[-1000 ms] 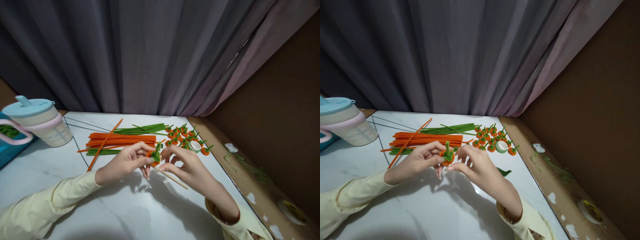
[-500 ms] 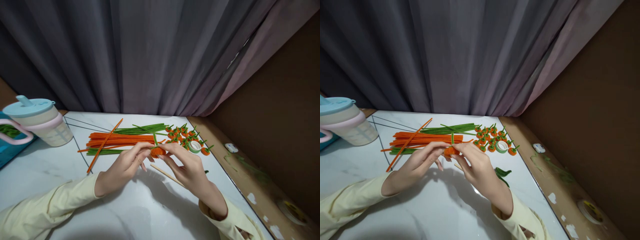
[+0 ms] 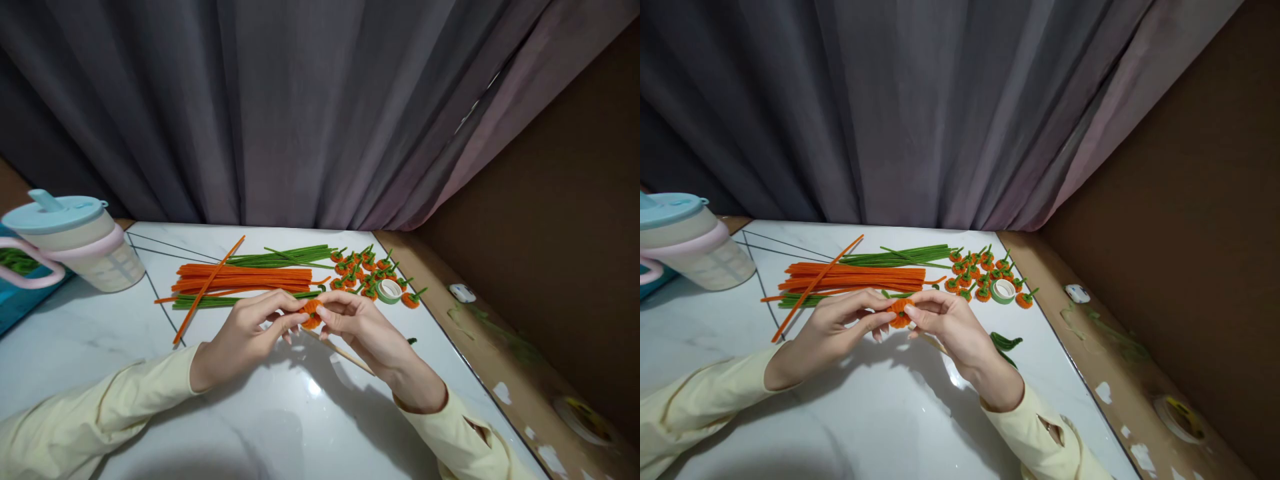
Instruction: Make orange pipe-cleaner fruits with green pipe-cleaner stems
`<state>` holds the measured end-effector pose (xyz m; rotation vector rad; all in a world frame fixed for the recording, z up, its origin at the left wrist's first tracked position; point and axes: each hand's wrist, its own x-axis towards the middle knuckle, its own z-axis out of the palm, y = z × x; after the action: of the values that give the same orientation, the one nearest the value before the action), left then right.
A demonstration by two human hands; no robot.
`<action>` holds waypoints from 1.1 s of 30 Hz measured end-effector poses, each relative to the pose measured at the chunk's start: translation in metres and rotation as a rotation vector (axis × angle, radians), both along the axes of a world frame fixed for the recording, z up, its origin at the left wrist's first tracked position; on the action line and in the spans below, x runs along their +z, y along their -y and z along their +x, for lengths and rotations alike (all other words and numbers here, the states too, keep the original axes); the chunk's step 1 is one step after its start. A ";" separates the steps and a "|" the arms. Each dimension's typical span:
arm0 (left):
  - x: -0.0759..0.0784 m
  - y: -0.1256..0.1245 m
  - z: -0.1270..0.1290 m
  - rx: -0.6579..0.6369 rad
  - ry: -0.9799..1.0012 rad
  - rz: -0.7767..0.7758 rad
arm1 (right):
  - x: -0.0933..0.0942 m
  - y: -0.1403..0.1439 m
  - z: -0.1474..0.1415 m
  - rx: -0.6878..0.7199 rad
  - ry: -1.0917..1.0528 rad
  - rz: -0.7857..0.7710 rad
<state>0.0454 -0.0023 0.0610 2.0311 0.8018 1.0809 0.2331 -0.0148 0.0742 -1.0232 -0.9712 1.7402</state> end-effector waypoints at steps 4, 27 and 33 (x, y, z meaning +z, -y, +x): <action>0.003 -0.001 0.000 -0.027 -0.020 -0.098 | -0.002 -0.001 0.000 0.018 -0.059 -0.087; 0.019 -0.007 -0.009 -0.274 0.001 0.173 | 0.007 0.016 -0.007 0.062 0.148 0.004; 0.020 -0.009 -0.008 -0.180 -0.029 0.110 | 0.009 0.010 -0.003 -0.006 0.167 0.086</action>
<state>0.0371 0.0062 0.0813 2.1691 0.5711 1.0147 0.2297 -0.0250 0.0828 -1.1284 -1.1360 1.6129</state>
